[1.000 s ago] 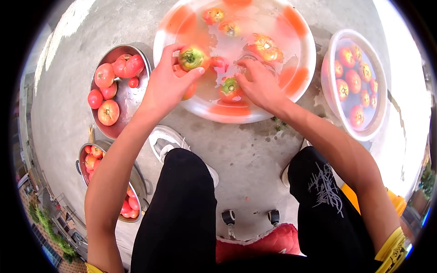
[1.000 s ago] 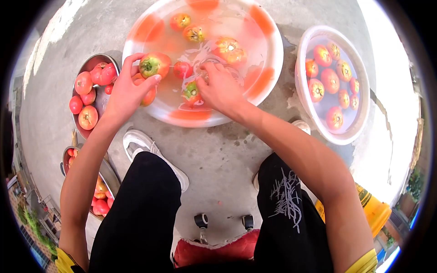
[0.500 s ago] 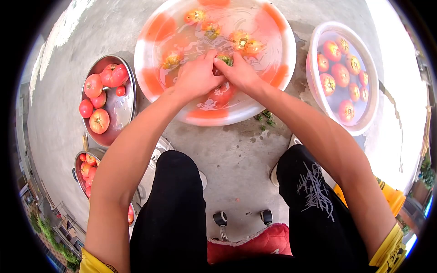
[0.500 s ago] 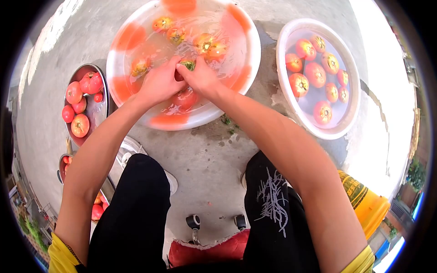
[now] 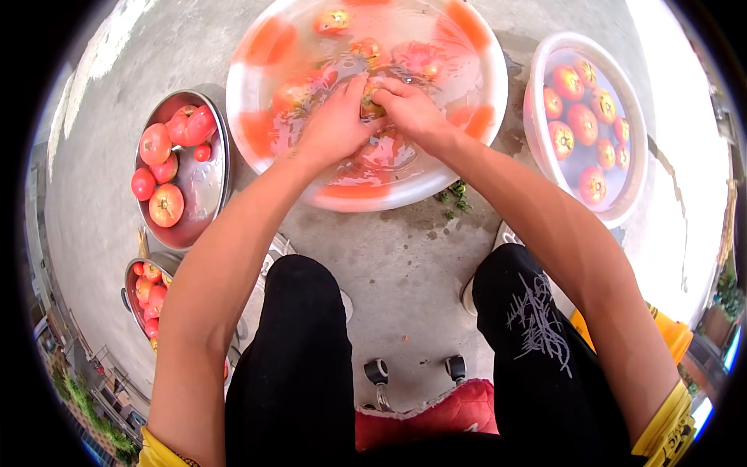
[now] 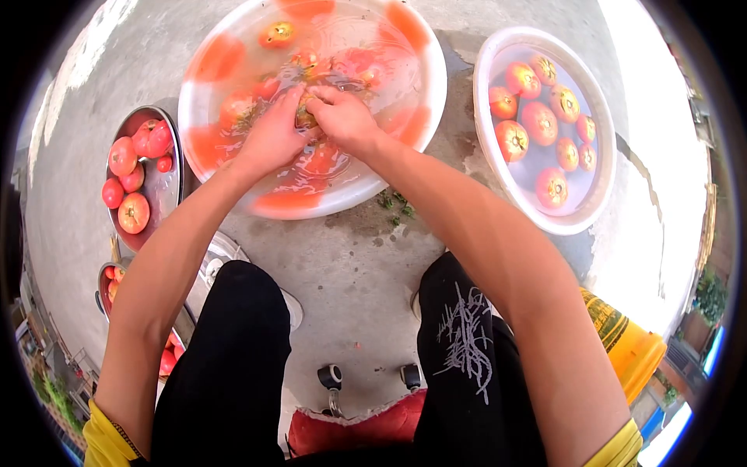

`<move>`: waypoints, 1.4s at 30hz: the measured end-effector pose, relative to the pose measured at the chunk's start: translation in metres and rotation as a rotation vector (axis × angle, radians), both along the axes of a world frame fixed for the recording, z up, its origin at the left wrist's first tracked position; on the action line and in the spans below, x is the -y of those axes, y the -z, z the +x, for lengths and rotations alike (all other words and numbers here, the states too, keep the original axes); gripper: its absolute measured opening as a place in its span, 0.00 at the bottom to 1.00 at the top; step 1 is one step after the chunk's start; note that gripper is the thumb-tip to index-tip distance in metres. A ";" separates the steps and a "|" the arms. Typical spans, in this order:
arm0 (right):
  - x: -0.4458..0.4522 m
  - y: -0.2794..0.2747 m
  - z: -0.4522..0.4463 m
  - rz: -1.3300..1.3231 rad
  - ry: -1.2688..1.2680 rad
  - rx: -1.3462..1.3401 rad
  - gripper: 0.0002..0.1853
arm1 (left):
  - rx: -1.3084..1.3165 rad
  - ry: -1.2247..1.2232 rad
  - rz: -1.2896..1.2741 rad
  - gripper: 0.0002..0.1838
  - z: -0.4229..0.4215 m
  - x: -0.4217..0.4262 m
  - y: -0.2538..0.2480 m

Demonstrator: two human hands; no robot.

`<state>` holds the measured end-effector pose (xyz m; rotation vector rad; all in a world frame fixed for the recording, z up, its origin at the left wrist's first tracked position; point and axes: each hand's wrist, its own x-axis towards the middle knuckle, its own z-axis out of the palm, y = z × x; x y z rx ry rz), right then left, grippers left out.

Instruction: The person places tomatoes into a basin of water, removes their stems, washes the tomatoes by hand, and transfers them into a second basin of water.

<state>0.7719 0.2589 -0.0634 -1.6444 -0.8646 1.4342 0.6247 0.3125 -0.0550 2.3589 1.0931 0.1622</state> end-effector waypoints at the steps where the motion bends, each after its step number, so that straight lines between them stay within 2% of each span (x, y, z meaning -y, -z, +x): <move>1: 0.000 -0.002 -0.001 0.002 0.006 -0.097 0.31 | 0.080 -0.014 -0.075 0.36 -0.001 0.000 0.002; 2: -0.001 0.005 -0.002 0.002 0.005 -0.097 0.31 | 0.160 -0.028 -0.150 0.36 -0.002 -0.001 0.004; 4: -0.003 0.010 -0.005 0.016 -0.043 0.394 0.36 | 0.174 -0.111 -0.189 0.29 -0.003 0.000 0.008; 5: -0.004 0.006 -0.003 0.016 -0.043 0.393 0.36 | 0.173 -0.111 -0.189 0.29 -0.003 -0.001 0.010; 7: -0.007 -0.004 0.002 -0.119 -0.290 0.381 0.41 | 0.172 -0.161 -0.171 0.27 -0.001 -0.002 0.010; 11: -0.007 -0.005 -0.007 -0.197 -0.177 0.342 0.41 | 0.120 -0.212 -0.223 0.28 0.002 0.003 0.005; 13: -0.007 -0.009 -0.009 -0.106 -0.171 0.439 0.33 | 0.077 -0.221 -0.296 0.30 0.002 0.003 0.009; 14: -0.008 0.003 -0.005 -0.104 -0.170 0.439 0.33 | 0.076 -0.220 -0.295 0.30 0.001 0.002 0.013; 16: -0.010 0.019 -0.001 0.322 -0.304 0.847 0.23 | 0.311 -0.217 -0.259 0.32 -0.001 0.002 0.021; 17: -0.009 0.019 -0.003 0.323 -0.303 0.847 0.23 | 0.311 -0.217 -0.258 0.32 -0.002 0.002 0.024; 19: -0.005 0.015 -0.007 0.180 0.026 0.602 0.17 | 0.340 -0.200 -0.261 0.28 -0.002 0.001 0.025; 23: -0.001 0.000 -0.010 0.213 -0.012 0.651 0.16 | 0.302 -0.231 -0.209 0.28 -0.003 0.002 0.020; 25: 0.002 -0.002 -0.011 0.349 -0.035 0.651 0.15 | 0.300 -0.181 -0.043 0.29 -0.004 -0.001 0.020; 26: 0.002 -0.001 -0.012 0.350 -0.036 0.652 0.15 | 0.300 -0.182 -0.042 0.29 -0.004 -0.001 0.017; 28: 0.003 0.000 -0.013 0.433 -0.061 0.708 0.14 | 0.199 -0.234 -0.218 0.34 -0.005 0.000 0.010; 32: 0.010 -0.004 -0.007 0.529 -0.072 0.620 0.11 | 0.122 -0.197 -0.171 0.34 -0.009 0.003 0.003; 34: 0.022 -0.021 -0.002 0.629 -0.142 0.986 0.10 | 0.110 -0.134 -0.097 0.31 -0.014 0.005 -0.001; 35: 0.028 -0.027 0.001 0.640 -0.143 0.980 0.10 | 0.106 -0.141 -0.089 0.31 -0.017 0.005 -0.001; 37: 0.040 -0.039 0.008 0.546 -0.196 0.706 0.09 | 0.161 -0.059 0.190 0.29 -0.026 0.006 -0.004; 38: 0.046 -0.046 0.014 0.556 -0.204 0.699 0.09 | 0.155 -0.070 0.197 0.29 -0.031 0.006 -0.013; 40: 0.059 -0.059 0.024 0.394 -0.188 0.709 0.08 | 0.197 -0.098 0.177 0.23 -0.043 0.004 -0.033; 41: 0.064 -0.063 0.028 0.398 -0.192 0.706 0.08 | 0.194 -0.104 0.180 0.23 -0.052 -0.002 -0.038; 42: 0.069 -0.066 0.032 0.533 -0.227 0.837 0.07 | 0.209 -0.210 0.273 0.18 -0.065 -0.012 -0.042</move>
